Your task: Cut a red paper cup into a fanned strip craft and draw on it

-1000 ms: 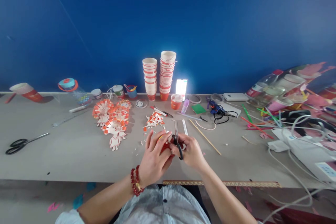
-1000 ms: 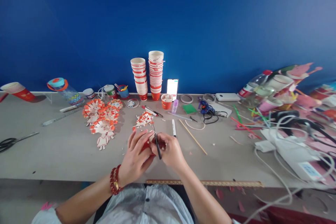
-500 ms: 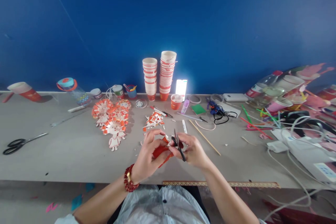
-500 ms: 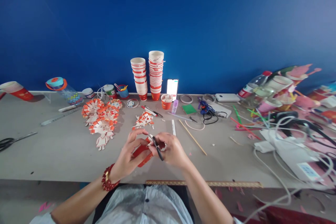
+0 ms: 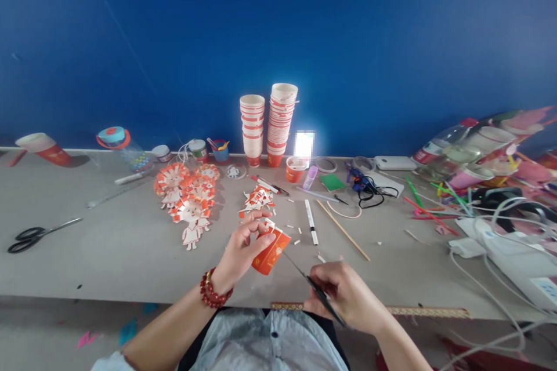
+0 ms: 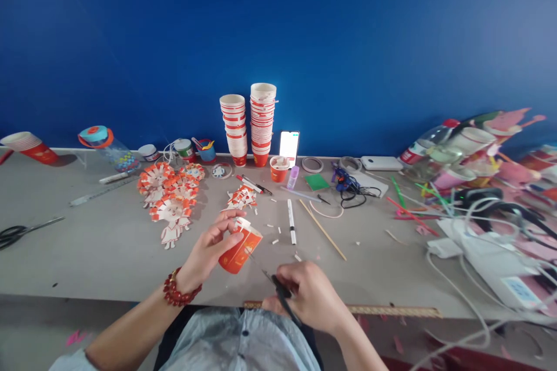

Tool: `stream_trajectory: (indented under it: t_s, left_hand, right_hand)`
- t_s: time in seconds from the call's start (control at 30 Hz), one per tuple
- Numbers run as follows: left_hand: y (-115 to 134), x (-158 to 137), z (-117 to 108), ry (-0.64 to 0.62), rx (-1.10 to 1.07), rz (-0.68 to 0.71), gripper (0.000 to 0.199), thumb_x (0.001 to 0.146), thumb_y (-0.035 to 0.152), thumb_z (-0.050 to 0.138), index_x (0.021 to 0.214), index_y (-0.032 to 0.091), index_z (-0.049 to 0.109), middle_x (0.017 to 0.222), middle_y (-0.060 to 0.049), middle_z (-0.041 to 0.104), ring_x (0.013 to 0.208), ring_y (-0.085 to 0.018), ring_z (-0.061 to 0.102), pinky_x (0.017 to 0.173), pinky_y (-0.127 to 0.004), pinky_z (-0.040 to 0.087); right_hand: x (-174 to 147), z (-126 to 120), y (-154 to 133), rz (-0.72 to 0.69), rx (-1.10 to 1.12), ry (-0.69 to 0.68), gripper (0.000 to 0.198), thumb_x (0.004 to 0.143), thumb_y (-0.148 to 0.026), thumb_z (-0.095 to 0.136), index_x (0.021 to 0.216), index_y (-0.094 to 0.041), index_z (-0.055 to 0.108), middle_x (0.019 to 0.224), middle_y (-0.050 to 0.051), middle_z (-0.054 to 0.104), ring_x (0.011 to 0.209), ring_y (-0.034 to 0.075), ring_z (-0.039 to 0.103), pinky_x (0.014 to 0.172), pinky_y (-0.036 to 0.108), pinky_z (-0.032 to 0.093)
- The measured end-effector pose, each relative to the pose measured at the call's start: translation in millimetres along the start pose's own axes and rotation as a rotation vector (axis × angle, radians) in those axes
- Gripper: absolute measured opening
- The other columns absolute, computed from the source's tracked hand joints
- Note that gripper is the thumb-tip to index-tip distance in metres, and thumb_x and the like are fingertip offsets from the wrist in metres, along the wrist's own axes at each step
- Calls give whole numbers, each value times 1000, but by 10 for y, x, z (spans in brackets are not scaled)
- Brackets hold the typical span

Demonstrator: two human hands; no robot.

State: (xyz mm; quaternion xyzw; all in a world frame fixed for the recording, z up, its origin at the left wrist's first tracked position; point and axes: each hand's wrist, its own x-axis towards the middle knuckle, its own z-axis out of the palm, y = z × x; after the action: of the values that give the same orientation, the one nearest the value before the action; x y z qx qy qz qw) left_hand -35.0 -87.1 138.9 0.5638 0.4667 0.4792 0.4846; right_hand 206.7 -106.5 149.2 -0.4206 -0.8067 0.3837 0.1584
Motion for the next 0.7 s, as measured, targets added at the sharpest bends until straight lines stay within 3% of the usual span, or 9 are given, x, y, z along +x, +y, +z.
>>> stream_trajectory:
  t_s: [0.17,0.33,0.7]
  left_hand:
    - [14,12,17,-21,-58,-31,24,84,38,63,71,19,57,133,-8,54,122,-27,51,102,-37,38]
    - [61,-18,28,-85,-20,-57,23,84,33,63,69,19,55,134,-6,54,125,-27,49,106,-38,34]
    - [88,-13,48,-239,34,-139,17,82,26,64,68,19,57,132,-6,55,122,-25,51,103,-37,34]
  right_hand:
    - [-11,93,177,147,36,-9,54,77,-62,64,57,-19,39,54,-7,32,52,10,27,47,22,20]
    - [80,89,194,137,79,-18,55,76,-66,63,58,-20,38,54,-7,30,52,10,26,46,21,19]
    - [138,-43,107,118,-107,-25,54,78,-59,63,54,-20,35,52,-6,28,51,11,24,47,24,17]
